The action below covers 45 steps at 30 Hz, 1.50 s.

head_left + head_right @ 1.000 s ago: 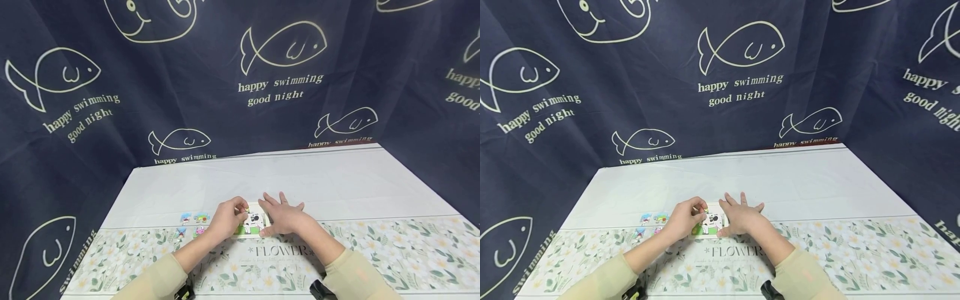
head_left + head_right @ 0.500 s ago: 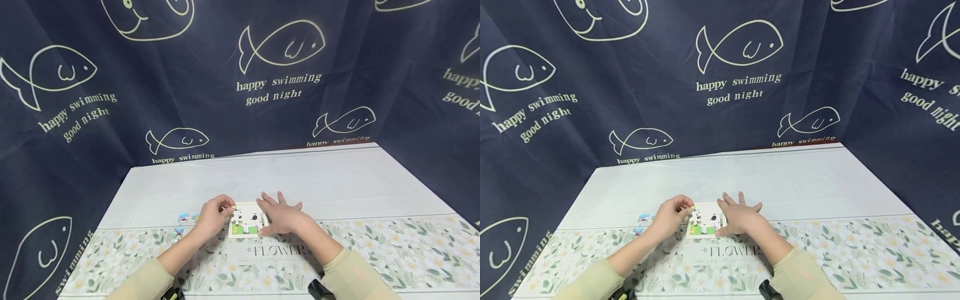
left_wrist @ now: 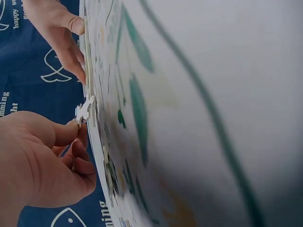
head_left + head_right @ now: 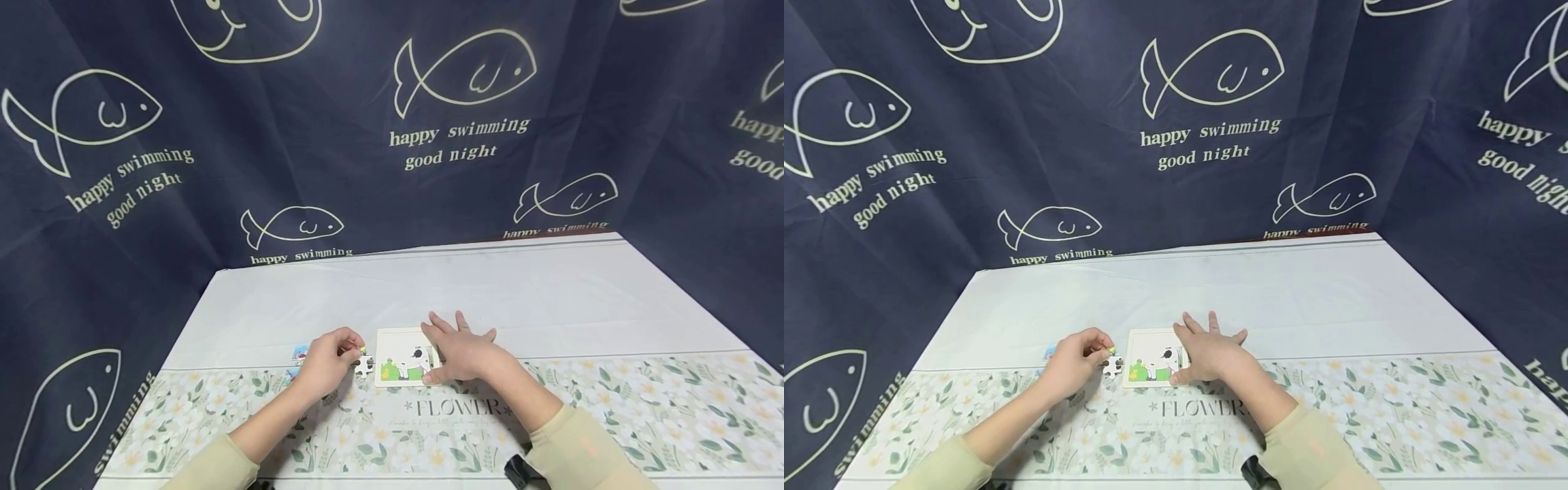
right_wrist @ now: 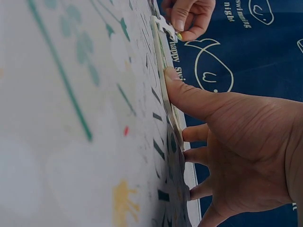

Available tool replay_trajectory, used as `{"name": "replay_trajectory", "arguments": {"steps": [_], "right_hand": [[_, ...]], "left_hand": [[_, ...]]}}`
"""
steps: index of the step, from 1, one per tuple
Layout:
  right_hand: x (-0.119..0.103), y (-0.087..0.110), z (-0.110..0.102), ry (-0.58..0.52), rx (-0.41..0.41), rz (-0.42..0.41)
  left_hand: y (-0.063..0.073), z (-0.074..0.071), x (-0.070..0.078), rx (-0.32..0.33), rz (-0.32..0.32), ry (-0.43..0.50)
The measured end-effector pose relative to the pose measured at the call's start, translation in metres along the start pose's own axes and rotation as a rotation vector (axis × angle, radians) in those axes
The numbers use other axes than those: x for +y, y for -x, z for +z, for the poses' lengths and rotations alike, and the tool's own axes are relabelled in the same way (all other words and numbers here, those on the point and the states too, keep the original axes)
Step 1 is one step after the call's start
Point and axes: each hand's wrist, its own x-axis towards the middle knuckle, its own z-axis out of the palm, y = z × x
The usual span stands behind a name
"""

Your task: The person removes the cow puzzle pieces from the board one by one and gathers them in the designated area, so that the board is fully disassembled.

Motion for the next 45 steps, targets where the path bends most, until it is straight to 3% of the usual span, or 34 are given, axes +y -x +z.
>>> {"name": "replay_trajectory", "arguments": {"steps": [17,31,38,45], "right_hand": [[0.001,-0.001,0.001,0.003,-0.002,0.005],[0.000,-0.001,0.000,0.006,-0.002,0.006],[0.000,0.000,-0.001,-0.005,0.010,-0.007],[0.000,0.001,-0.001,-0.002,0.007,-0.008]], "left_hand": [[0.010,-0.012,-0.007,-0.003,0.006,-0.045],[0.009,-0.010,-0.009,-0.023,-0.003,-0.092],[0.008,-0.009,-0.005,0.005,-0.002,-0.105],[0.008,-0.003,0.005,-0.066,0.010,-0.033]]}}
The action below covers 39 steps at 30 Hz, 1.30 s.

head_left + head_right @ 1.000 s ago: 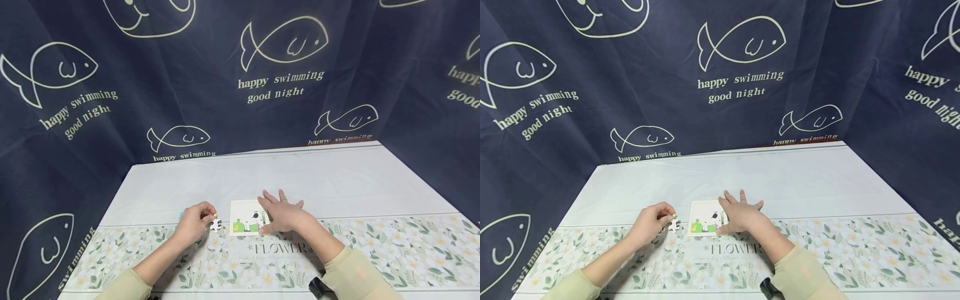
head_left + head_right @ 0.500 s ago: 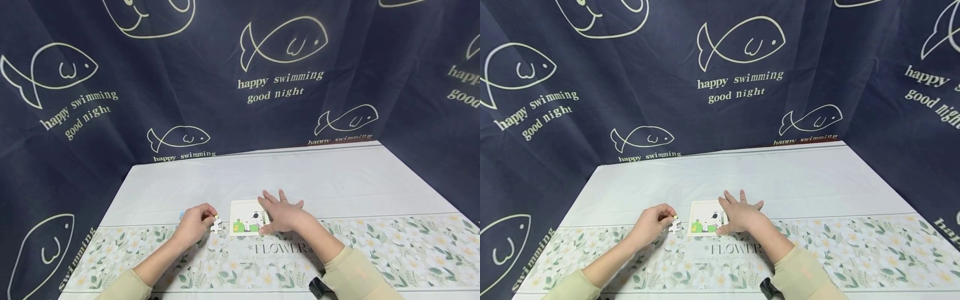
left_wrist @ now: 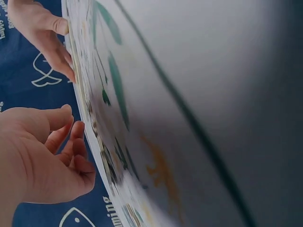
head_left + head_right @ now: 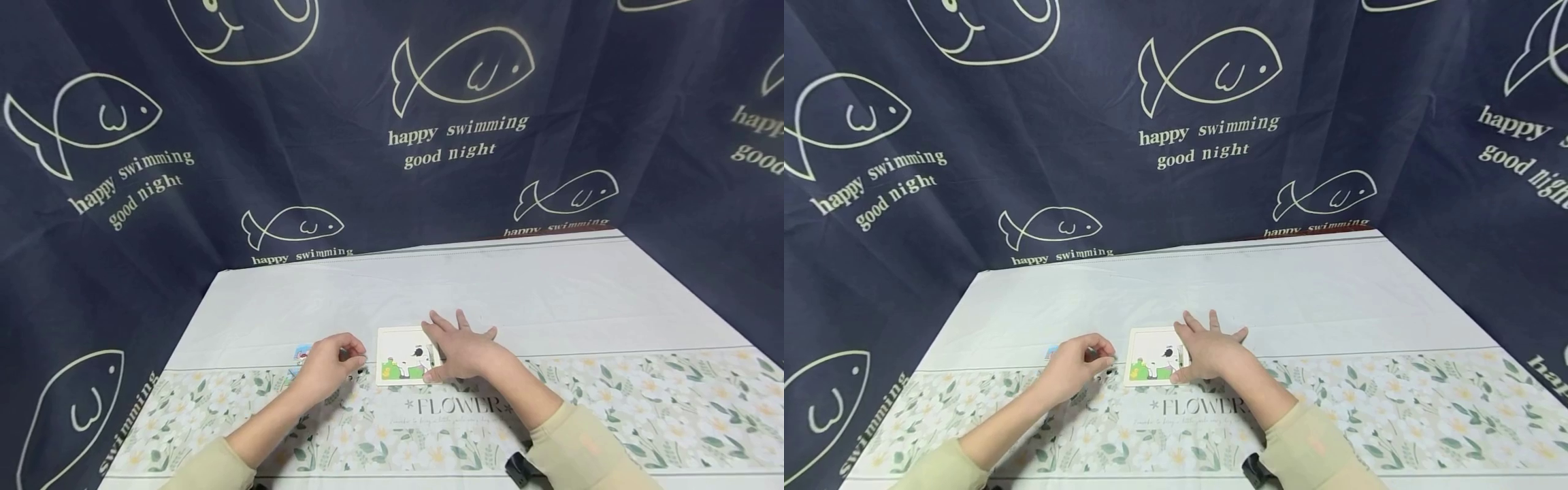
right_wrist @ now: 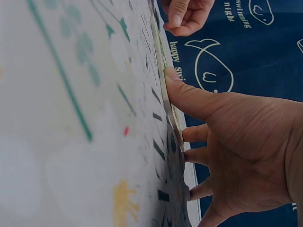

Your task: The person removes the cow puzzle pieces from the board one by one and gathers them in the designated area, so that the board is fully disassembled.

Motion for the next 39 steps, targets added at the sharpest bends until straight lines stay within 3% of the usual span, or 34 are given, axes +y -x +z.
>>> {"name": "replay_trajectory", "arguments": {"steps": [5,14,22,31,39], "right_hand": [[0.000,-0.001,0.001,0.001,-0.003,0.006],[-0.001,-0.002,0.001,0.011,-0.003,0.013],[-0.001,-0.001,0.000,0.021,-0.012,0.010],[-0.001,-0.002,-0.001,0.030,-0.012,0.017],[0.000,-0.003,0.000,0.035,-0.016,0.023]], "left_hand": [[-0.005,0.008,0.008,-0.035,0.031,0.041],[-0.021,0.030,0.024,-0.074,0.079,0.032],[-0.032,0.050,0.037,-0.125,0.123,-0.049],[-0.038,0.063,0.047,-0.095,0.117,-0.182],[-0.039,0.065,0.050,-0.093,0.083,-0.189]]}}
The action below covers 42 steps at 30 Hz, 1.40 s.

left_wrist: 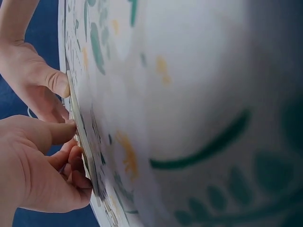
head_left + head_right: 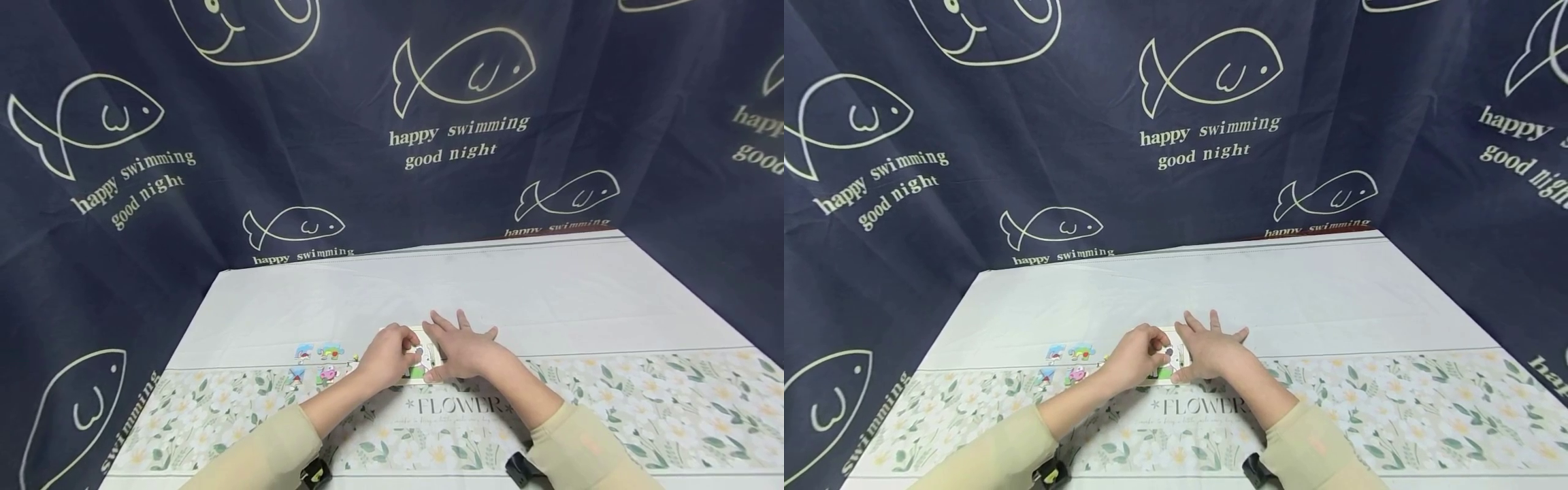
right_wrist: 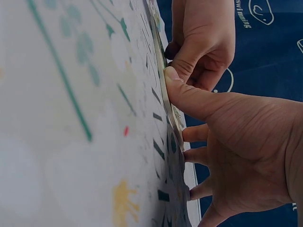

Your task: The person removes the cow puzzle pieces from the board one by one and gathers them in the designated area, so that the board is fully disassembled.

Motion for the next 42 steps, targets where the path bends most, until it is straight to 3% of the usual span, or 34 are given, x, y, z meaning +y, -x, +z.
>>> {"name": "replay_trajectory", "arguments": {"steps": [6,15,20,31,42], "right_hand": [[0.000,-0.001,0.001,-0.001,0.003,-0.002],[0.001,0.000,0.000,-0.003,0.001,0.001],[0.002,0.001,0.000,0.005,-0.005,0.000],[-0.002,0.000,-0.001,-0.008,-0.002,0.000],[-0.001,0.000,0.000,-0.018,0.009,-0.009]], "left_hand": [[0.000,-0.001,0.000,0.034,0.012,0.030],[-0.001,-0.002,-0.004,0.053,0.008,0.218],[-0.003,-0.004,-0.010,0.086,-0.010,0.271],[0.000,-0.019,-0.028,0.132,-0.079,0.290],[0.010,-0.037,-0.050,0.194,-0.128,0.249]]}}
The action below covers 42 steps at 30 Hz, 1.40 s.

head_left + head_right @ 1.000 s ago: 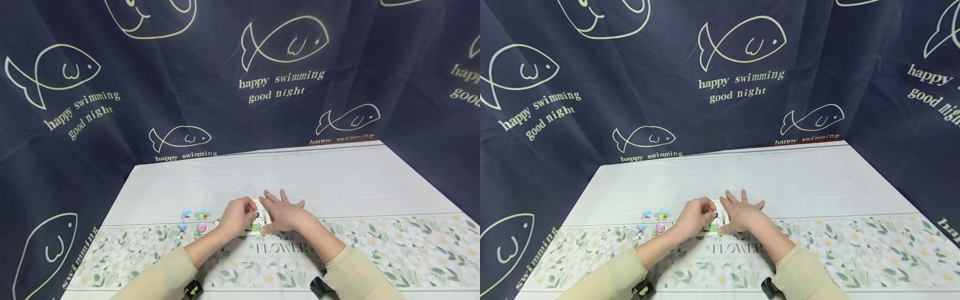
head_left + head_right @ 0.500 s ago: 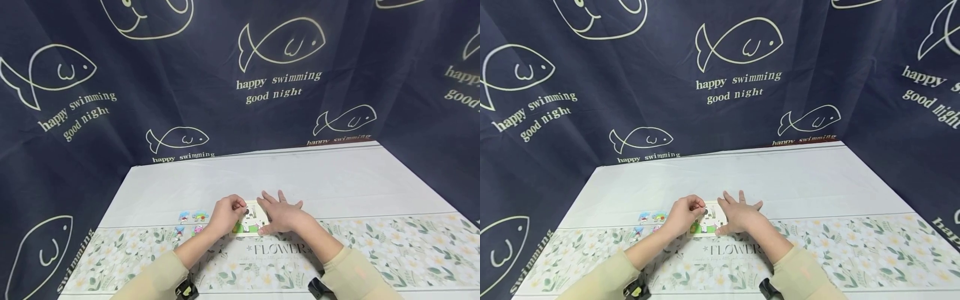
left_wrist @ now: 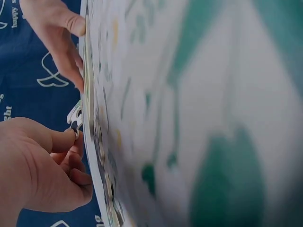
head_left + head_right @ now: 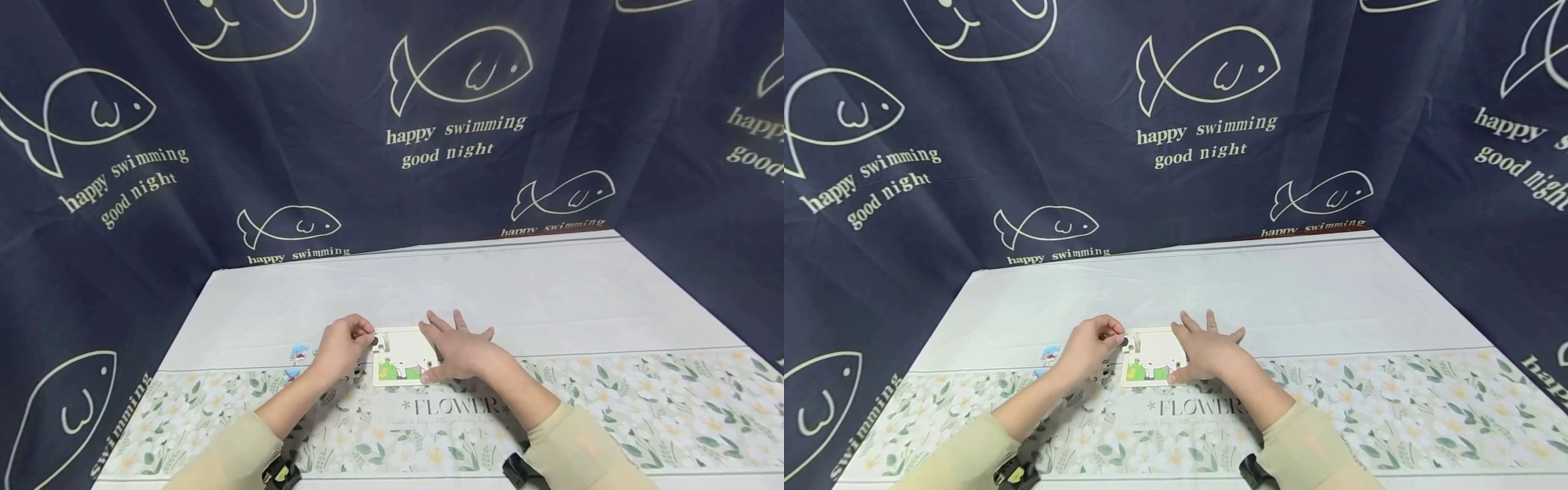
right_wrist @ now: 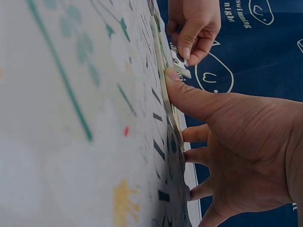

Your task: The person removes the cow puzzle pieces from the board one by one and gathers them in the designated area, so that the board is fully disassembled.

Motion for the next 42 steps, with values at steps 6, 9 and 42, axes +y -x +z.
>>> {"name": "replay_trajectory", "arguments": {"steps": [6,9,42], "right_hand": [[0.000,0.001,0.000,-0.001,-0.001,0.000],[0.000,0.001,0.000,-0.001,0.000,-0.001],[0.002,-0.001,0.001,-0.005,-0.006,-0.002]], "left_hand": [[0.003,-0.011,-0.008,0.012,-0.007,-0.035],[0.004,-0.014,-0.011,0.010,-0.011,-0.047],[0.007,-0.012,-0.007,-0.074,0.028,-0.023]]}}
